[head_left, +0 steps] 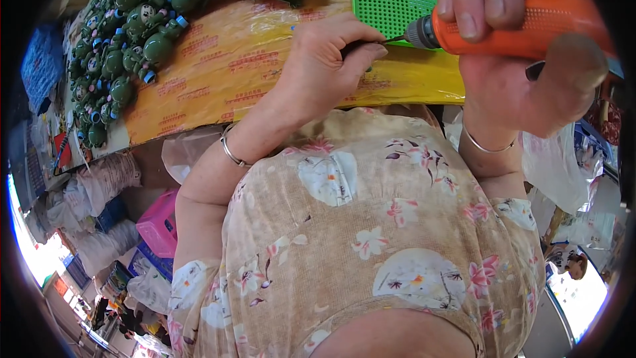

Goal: Assembling small green plastic frog toys using an electric screwdriver to attach components.

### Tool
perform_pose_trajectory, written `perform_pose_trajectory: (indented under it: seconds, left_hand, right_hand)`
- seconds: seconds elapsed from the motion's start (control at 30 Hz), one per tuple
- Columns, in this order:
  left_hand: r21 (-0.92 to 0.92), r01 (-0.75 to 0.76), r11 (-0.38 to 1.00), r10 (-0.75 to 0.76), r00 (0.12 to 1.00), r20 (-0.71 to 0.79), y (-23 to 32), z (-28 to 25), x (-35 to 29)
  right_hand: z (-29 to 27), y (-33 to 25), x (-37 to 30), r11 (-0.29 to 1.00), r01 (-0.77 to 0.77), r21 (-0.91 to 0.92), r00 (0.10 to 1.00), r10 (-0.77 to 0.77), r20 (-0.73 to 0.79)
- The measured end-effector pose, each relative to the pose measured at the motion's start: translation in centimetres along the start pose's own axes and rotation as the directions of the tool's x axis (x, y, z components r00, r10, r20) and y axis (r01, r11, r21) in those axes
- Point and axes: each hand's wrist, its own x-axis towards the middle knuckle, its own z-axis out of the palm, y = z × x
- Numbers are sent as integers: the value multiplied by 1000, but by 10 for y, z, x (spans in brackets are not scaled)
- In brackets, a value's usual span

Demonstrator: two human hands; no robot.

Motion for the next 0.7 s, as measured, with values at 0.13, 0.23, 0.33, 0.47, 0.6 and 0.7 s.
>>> perform_pose_trajectory:
  seconds: [0.13,0.23,0.33,0.47,0.6,0.7]
  left_hand:
    - [-31,47,998,-46,999,12,-1,-1,0]
    - [-75,77,994,-77,997,1,0,1,-2]
    - [-134,176,975,-173,984,39,3,-1,-3]
    - [-27,82,996,-82,996,18,1,-1,-3]
    - [63,-12,998,13,1000,-5,0,-1,-2]
    - [87,-36,996,37,999,-1,0,-2,-2]
  right_hand:
    - [0,-2,1,1000,-8,7,1000,8,-2]
    - [0,-2,1,1000,-14,16,1000,14,-2]
    - [0,-2,0,999,-22,26,1000,22,-2]
    - [0,-2,-1,999,-30,38,1000,30,-2]
    - [0,-1,-1,998,-37,52,999,37,1]
    - [0,-1,-1,997,-42,63,999,42,5]
